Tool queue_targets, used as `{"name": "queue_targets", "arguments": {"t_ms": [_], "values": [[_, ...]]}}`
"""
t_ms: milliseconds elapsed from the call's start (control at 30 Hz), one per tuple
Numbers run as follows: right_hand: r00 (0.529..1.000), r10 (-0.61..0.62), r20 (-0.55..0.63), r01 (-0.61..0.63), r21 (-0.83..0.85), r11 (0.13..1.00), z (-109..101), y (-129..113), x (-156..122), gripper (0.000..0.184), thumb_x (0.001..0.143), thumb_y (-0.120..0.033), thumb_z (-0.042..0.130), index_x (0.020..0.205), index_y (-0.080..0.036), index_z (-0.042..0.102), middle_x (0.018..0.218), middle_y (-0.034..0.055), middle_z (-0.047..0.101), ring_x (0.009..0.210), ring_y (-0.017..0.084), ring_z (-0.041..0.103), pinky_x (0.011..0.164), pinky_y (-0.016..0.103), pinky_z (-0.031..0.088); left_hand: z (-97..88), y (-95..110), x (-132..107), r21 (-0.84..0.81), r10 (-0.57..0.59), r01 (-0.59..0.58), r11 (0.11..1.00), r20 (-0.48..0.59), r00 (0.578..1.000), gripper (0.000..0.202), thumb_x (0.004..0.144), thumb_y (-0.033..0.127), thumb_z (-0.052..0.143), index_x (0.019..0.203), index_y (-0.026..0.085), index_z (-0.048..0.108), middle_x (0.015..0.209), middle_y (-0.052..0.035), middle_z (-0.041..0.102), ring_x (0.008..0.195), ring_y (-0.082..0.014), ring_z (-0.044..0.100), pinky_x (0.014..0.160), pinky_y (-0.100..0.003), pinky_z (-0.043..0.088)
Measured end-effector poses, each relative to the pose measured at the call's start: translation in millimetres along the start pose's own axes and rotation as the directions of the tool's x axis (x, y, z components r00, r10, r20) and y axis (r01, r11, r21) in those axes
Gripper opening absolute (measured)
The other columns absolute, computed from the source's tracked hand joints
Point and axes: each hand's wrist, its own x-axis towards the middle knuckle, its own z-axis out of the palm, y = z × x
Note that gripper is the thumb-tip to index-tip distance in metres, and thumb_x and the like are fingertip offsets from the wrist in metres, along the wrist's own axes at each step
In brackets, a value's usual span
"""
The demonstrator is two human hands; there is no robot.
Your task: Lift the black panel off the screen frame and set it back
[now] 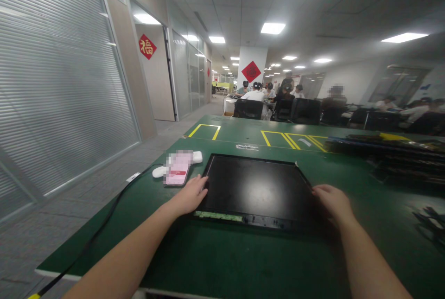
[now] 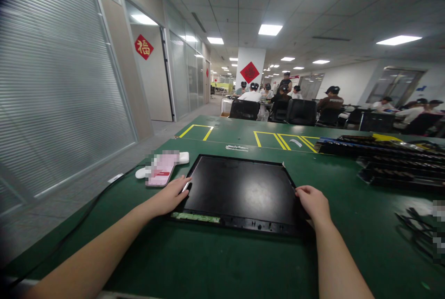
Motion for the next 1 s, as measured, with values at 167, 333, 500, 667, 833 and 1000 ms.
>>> {"name": "queue_targets", "arguments": {"t_ms": [167,333,500,667,833,1000], "values": [[1.000,0.014,-0.001,-0.014,0.031,0.999,-1,-2,-3,0.023,0.072,-0.033,0.058,0.082,-0.022,0.075,0.085,0.0066,0.075,0.082,0.025,0.066,0.069,0.033,0.047,-2.8,2,3,-0.054,0.013,-0.017,0.998,-0.071,0.997,0.042,0.079,0.031,0.055,0.116,0.021,0.070,0.133,-0.0113,0.066,0.134,-0.0317,0.052,0.116,-0.046,0.033],[1.000,0.004,-0.008,-0.003,0.035,0.999,1,1,0,0.022,0.069,-0.035,0.059,0.080,-0.022,0.075,0.082,0.0066,0.075,0.079,0.025,0.066,0.066,0.034,0.047,-8.7,8,1,-0.128,-0.050,0.037,0.991,-0.095,0.994,0.038,0.077,0.027,0.053,0.110,0.025,0.073,0.122,-0.0060,0.073,0.118,-0.0291,0.064,0.105,-0.041,0.046],[1.000,0.020,0.010,-0.020,-0.005,1.000,2,5,5,0.024,0.070,-0.037,0.061,0.082,-0.023,0.075,0.079,0.0071,0.073,0.077,0.025,0.065,0.064,0.034,0.047,-10.3,11,0,-0.185,-0.119,0.098,0.978,-0.106,0.987,0.046,0.075,0.019,0.051,0.117,0.022,0.070,0.113,-0.0050,0.075,0.109,-0.0277,0.068,0.098,-0.040,0.050],[1.000,0.022,0.014,-0.022,-0.008,1.000,3,10,9,0.026,0.071,-0.039,0.060,0.086,-0.023,0.076,0.081,0.0078,0.074,0.078,0.026,0.065,0.063,0.034,0.047,-9.7,12,3,-0.467,-0.186,0.133,0.874,-0.069,0.980,0.047,0.079,0.019,0.051,0.123,0.017,0.064,0.122,-0.0088,0.072,0.110,-0.0259,0.068,0.096,-0.041,0.053],[1.000,0.005,0.005,-0.005,-0.050,0.999,3,9,8,0.027,0.072,-0.039,0.060,0.087,-0.023,0.076,0.087,0.0074,0.074,0.083,0.026,0.065,0.067,0.033,0.046,-6.6,14,5,-0.692,-0.272,0.165,0.703,-0.047,0.961,0.043,0.077,0.017,0.060,0.120,0.019,0.064,0.136,-0.0098,0.064,0.123,-0.0252,0.062,0.102,-0.039,0.051],[1.000,-0.012,-0.003,0.012,-0.070,0.998,2,8,8,0.026,0.073,-0.037,0.059,0.085,-0.022,0.076,0.086,0.0066,0.074,0.081,0.025,0.064,0.068,0.034,0.045,-4.8,17,7,-0.826,-0.388,0.191,0.531,-0.036,0.921,0.039,0.075,0.006,0.061,0.112,0.019,0.066,0.137,-0.0110,0.063,0.125,-0.0256,0.060,0.098,-0.037,0.053]]}}
